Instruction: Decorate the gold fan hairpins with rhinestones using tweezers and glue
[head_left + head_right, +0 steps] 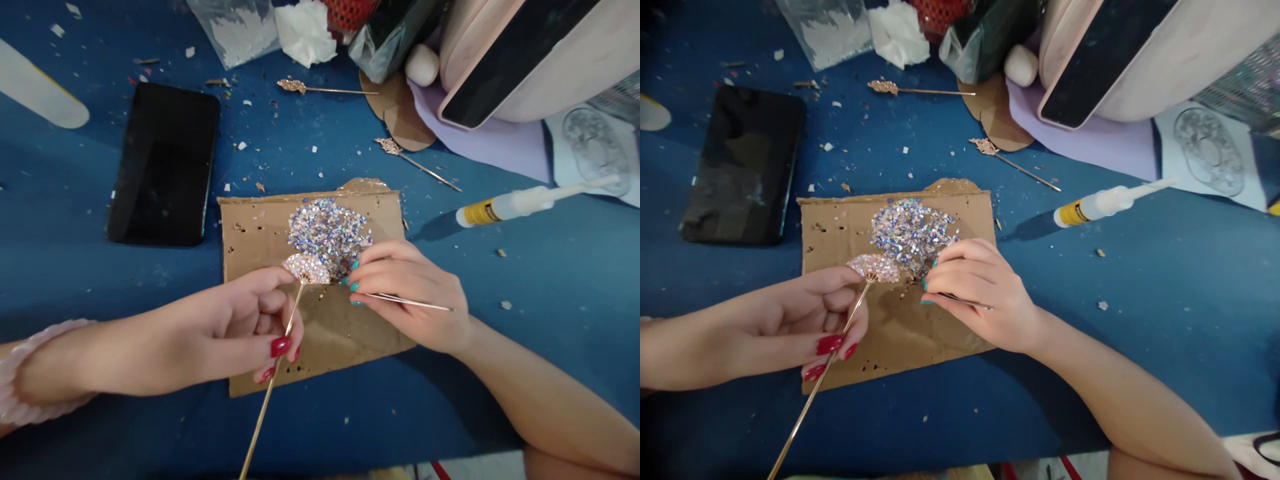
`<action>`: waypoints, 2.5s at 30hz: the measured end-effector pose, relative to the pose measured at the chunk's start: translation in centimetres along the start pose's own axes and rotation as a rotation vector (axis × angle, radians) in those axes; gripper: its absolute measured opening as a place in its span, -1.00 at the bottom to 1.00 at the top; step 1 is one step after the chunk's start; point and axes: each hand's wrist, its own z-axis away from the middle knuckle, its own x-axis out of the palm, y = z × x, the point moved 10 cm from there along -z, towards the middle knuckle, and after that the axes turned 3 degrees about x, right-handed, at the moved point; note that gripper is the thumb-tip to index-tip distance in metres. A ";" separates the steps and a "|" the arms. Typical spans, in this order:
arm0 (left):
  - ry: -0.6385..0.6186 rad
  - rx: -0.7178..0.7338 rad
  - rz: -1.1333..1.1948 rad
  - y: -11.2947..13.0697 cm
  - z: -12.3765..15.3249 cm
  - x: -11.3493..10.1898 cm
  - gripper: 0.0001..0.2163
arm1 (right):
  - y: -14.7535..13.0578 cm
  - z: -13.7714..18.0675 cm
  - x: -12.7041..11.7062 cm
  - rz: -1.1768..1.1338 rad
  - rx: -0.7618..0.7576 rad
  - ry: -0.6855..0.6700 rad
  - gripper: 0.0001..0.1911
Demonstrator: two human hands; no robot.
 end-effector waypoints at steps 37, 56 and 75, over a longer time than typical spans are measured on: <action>0.007 -0.018 -0.030 -0.2 0.2 -0.2 -0.78 | -0.1 0.1 -0.1 -0.019 0.007 -0.008 -0.95; -0.002 -0.034 -0.031 -0.3 0.2 -0.2 -0.81 | -0.1 0.0 0.2 -0.049 0.012 -0.017 -0.95; -0.011 -0.024 -0.009 -0.2 0.1 0.0 -0.79 | -0.1 -0.1 0.3 -0.065 -0.005 -0.017 -0.94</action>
